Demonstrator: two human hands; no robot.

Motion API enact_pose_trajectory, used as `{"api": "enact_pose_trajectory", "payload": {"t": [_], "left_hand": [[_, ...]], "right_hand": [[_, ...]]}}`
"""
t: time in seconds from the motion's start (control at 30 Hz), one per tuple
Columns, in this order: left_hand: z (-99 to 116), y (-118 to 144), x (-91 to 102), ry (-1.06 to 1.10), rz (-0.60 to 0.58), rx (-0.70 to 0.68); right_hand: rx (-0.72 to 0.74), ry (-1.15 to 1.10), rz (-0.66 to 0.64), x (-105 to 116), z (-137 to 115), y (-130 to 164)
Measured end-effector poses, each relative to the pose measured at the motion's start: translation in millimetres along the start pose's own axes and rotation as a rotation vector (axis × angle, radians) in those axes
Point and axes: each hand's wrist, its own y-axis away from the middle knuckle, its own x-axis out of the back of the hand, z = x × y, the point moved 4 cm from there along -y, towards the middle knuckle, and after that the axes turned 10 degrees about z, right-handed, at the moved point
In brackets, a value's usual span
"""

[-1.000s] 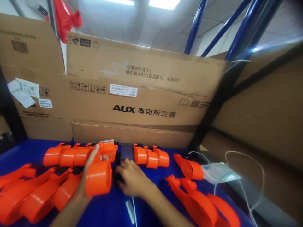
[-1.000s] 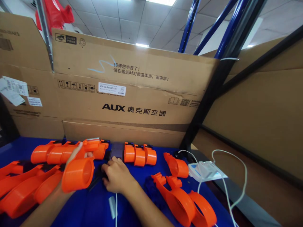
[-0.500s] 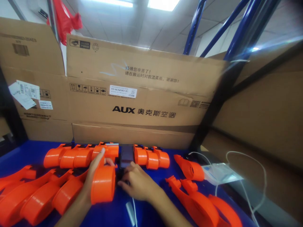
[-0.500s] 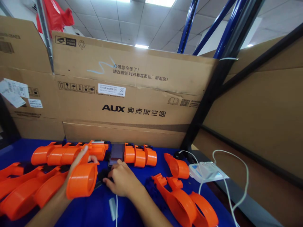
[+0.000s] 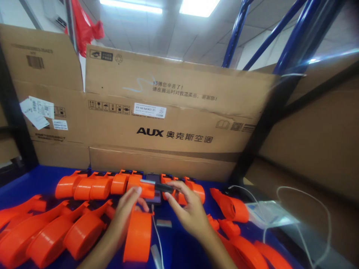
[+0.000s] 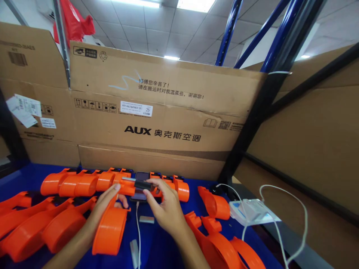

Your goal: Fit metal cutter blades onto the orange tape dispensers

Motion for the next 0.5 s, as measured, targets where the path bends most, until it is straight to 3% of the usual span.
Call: {"api": "enact_pose_trajectory", "payload": {"t": [0.17,0.5], "left_hand": [[-8,11,-9.5,-0.188,-0.02,-0.211],[-8,20,-16.6,-0.337,-0.145,-0.211]], "right_hand": [[0.093,0.021,0.004,-3,-10,0],[0.074,0.016,-0.01,-8,-11,2]]}}
